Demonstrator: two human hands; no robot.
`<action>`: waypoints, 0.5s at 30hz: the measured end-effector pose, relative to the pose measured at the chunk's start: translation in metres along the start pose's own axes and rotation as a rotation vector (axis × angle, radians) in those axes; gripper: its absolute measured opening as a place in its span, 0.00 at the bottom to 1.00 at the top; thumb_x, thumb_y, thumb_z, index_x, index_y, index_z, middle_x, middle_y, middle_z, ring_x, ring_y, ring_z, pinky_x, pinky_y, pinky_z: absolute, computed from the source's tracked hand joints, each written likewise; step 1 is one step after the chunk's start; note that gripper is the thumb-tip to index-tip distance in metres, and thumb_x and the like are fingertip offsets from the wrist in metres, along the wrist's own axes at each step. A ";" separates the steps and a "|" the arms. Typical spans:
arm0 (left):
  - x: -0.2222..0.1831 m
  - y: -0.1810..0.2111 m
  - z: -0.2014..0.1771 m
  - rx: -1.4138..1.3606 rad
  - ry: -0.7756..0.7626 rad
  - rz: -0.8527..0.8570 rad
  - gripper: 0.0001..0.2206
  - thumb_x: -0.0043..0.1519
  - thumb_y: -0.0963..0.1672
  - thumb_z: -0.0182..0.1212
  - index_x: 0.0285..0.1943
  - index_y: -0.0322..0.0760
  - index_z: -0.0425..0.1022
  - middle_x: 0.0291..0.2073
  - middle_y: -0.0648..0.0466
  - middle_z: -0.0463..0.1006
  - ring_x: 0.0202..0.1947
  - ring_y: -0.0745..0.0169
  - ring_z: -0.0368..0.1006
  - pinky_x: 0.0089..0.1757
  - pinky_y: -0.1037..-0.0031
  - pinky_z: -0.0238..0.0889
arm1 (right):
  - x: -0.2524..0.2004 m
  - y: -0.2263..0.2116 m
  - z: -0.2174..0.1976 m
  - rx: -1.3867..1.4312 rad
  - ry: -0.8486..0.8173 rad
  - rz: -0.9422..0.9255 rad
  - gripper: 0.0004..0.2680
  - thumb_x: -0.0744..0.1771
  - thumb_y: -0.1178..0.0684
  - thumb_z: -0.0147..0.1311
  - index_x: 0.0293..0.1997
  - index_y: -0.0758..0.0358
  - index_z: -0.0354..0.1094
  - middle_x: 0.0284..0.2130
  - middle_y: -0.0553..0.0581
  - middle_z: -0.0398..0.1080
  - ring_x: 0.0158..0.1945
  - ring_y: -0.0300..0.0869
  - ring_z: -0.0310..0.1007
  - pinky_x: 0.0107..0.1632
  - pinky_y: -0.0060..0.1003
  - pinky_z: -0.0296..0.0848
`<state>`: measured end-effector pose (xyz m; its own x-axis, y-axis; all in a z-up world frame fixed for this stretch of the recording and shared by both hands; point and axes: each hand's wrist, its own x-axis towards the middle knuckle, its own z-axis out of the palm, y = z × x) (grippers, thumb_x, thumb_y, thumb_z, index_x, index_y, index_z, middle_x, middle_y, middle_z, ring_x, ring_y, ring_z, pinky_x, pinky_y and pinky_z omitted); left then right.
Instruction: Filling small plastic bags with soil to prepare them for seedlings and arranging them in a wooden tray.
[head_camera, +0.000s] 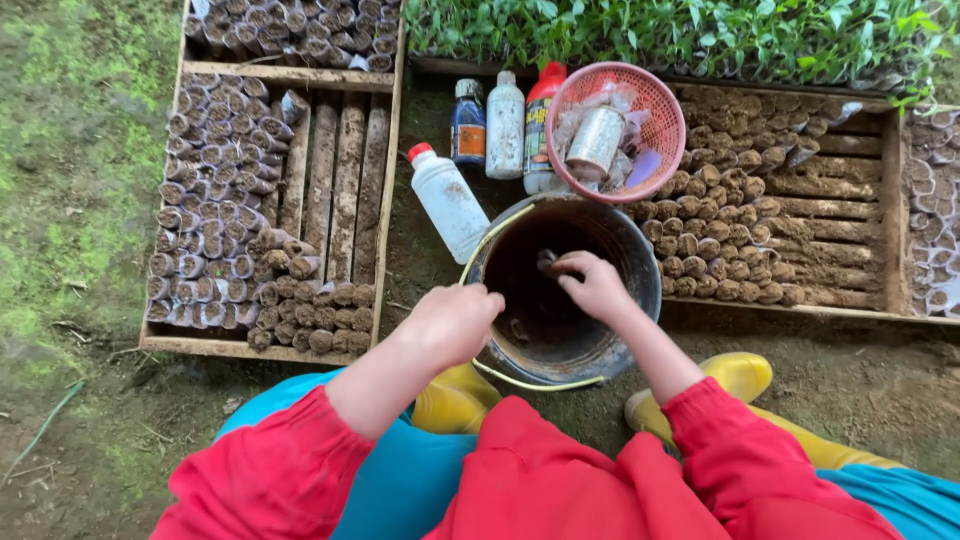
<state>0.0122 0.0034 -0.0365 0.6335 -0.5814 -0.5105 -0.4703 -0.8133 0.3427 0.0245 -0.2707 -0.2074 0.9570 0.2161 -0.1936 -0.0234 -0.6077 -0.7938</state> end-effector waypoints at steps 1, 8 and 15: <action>0.003 0.001 -0.002 -0.005 -0.005 0.002 0.15 0.59 0.46 0.68 0.51 0.36 0.77 0.40 0.43 0.80 0.41 0.35 0.80 0.41 0.48 0.75 | -0.007 -0.008 -0.007 -0.001 -0.004 0.007 0.09 0.63 0.59 0.59 0.46 0.61 0.79 0.48 0.64 0.77 0.55 0.62 0.74 0.57 0.55 0.73; 0.033 0.003 -0.002 -0.575 0.086 -0.125 0.24 0.64 0.45 0.60 0.70 0.32 0.65 0.60 0.38 0.73 0.58 0.39 0.75 0.53 0.53 0.72 | -0.035 -0.064 -0.046 0.537 -0.066 0.036 0.09 0.64 0.62 0.60 0.48 0.69 0.78 0.50 0.67 0.75 0.57 0.47 0.74 0.58 0.44 0.74; 0.049 0.019 0.014 -1.037 0.262 -0.170 0.25 0.57 0.42 0.69 0.65 0.38 0.70 0.55 0.43 0.79 0.55 0.46 0.78 0.53 0.62 0.75 | -0.050 -0.091 -0.054 0.868 -0.029 0.138 0.09 0.65 0.66 0.60 0.49 0.78 0.75 0.49 0.67 0.74 0.50 0.48 0.78 0.53 0.43 0.80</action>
<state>0.0257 -0.0400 -0.0658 0.8107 -0.3464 -0.4719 0.3067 -0.4354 0.8464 -0.0054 -0.2670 -0.0947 0.9218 0.2102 -0.3258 -0.3617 0.1635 -0.9178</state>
